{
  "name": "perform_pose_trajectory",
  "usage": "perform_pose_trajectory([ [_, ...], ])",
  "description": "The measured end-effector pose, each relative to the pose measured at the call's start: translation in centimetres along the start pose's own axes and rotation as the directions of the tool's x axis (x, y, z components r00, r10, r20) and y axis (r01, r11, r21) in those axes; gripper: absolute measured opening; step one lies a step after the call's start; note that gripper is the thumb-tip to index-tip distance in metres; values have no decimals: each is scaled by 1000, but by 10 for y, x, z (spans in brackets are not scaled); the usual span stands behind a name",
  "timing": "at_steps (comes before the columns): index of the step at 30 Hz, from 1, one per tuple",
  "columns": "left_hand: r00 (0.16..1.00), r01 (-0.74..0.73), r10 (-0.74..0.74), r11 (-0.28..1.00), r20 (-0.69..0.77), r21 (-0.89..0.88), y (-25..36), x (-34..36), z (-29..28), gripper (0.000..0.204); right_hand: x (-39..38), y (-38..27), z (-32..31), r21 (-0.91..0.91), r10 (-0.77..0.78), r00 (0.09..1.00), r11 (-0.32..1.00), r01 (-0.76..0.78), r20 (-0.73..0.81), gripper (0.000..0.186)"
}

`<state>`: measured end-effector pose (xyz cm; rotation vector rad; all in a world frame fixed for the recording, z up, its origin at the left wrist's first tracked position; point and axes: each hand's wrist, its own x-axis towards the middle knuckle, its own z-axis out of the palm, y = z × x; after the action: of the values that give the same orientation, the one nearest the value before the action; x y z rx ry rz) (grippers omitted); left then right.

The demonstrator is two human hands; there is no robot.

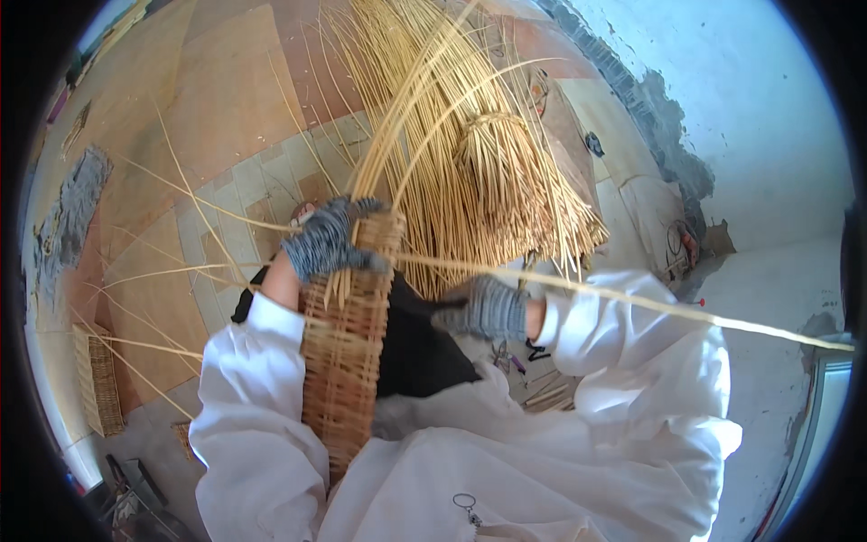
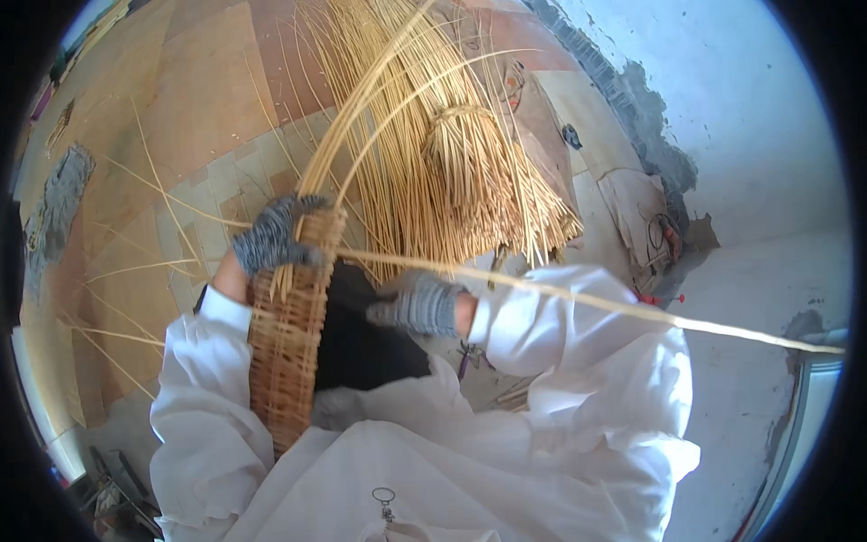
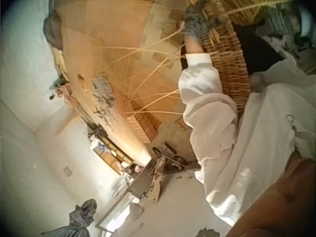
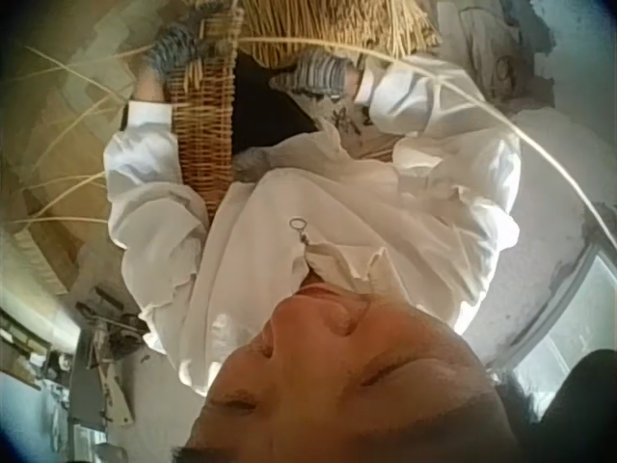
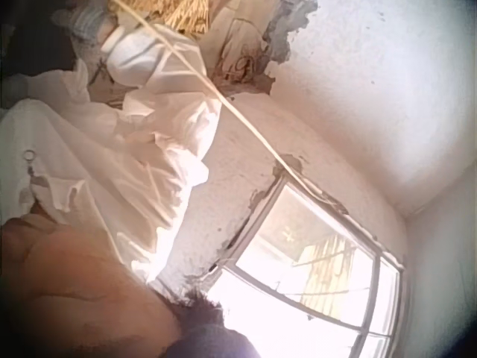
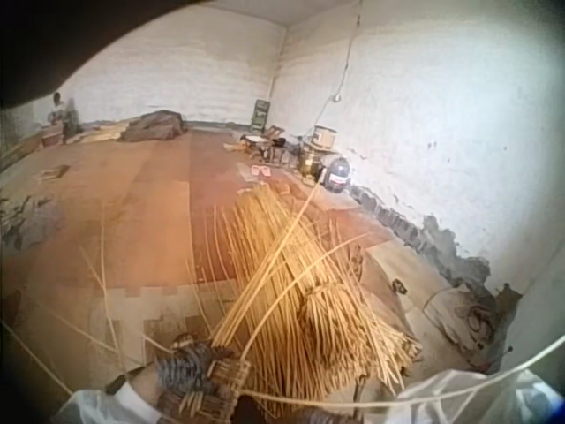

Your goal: The person sits on the floor and weaves a rectangular basket using thin bamboo strips. They interlace the strips through a vertical frame, pulling them tight to form the basket's body. The person wears gloves and uses their hands to manipulate the material throughout the process.

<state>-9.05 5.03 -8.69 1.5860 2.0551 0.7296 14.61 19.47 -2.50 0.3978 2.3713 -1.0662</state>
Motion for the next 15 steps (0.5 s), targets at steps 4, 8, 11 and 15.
perform_pose_trajectory([
  [4,963,-84,-3,946,-268,-312,-31,29,17,56,4,14,-6,-602,-342,903,789,125,-262,31],
  [8,849,-267,-105,760,-517,-593,27,6,3,63,6,17,-11,-686,-257,850,711,-156,-459,25],
  [11,926,-215,-139,570,-351,-793,68,-63,6,59,24,-18,1,-506,-239,788,856,-105,-568,27],
  [15,978,-85,-181,93,-101,-992,127,-85,26,58,29,-48,-39,-620,-591,689,741,258,-420,36],
])
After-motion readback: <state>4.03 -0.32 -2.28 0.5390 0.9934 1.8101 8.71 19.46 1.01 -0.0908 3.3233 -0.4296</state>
